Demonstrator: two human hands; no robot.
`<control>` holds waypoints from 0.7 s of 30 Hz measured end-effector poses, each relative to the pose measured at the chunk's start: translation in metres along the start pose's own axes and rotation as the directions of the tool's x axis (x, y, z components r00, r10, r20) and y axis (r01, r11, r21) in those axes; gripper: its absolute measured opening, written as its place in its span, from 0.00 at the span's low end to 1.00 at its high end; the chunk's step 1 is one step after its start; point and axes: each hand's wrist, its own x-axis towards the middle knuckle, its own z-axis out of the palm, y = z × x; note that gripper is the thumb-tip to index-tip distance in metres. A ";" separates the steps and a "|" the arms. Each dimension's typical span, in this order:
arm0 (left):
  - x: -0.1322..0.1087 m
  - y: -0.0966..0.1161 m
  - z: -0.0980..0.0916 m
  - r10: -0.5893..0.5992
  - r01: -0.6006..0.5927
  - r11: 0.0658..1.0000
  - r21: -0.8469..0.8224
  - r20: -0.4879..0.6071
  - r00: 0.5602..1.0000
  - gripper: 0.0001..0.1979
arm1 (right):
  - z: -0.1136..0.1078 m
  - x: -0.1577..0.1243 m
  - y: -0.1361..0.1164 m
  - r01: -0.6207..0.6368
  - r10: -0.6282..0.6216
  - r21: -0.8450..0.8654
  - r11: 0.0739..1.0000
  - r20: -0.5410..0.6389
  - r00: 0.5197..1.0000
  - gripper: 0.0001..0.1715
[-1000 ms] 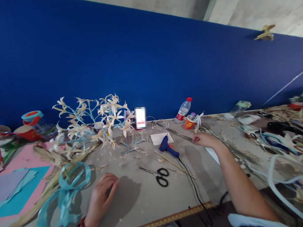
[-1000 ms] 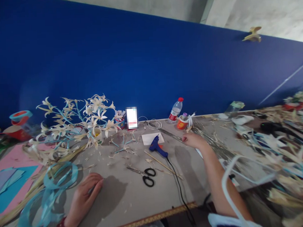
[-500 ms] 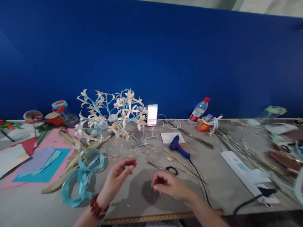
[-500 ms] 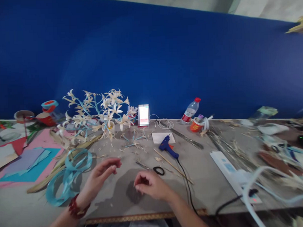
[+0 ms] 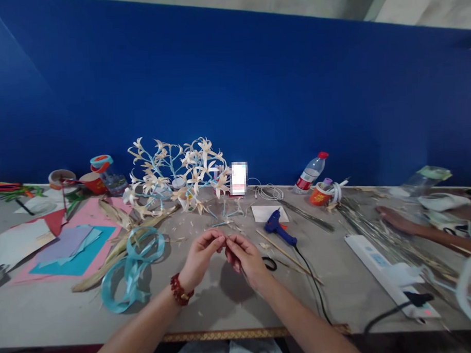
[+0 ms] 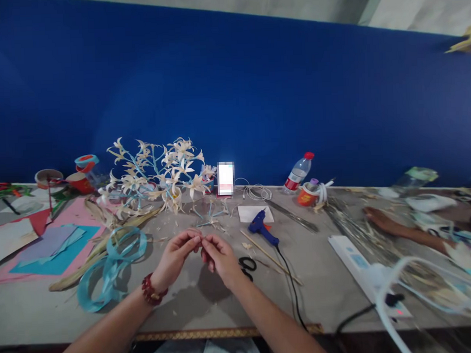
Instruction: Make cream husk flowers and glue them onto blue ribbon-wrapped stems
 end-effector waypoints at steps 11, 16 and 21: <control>0.000 -0.020 -0.013 0.014 -0.015 0.999 -0.047 -0.015 1.000 0.07 | 0.000 0.003 0.017 -0.072 0.062 0.134 0.988 0.074 0.995 0.18; -0.001 -0.016 -0.015 0.075 -0.076 0.996 0.036 0.032 0.997 0.07 | -0.001 0.001 0.018 -0.066 0.059 0.080 0.995 0.090 0.994 0.18; -0.001 -0.019 -0.015 0.046 -0.047 0.998 0.036 0.033 0.998 0.06 | -0.001 -0.003 0.017 0.019 -0.019 -0.018 1.000 0.010 1.000 0.19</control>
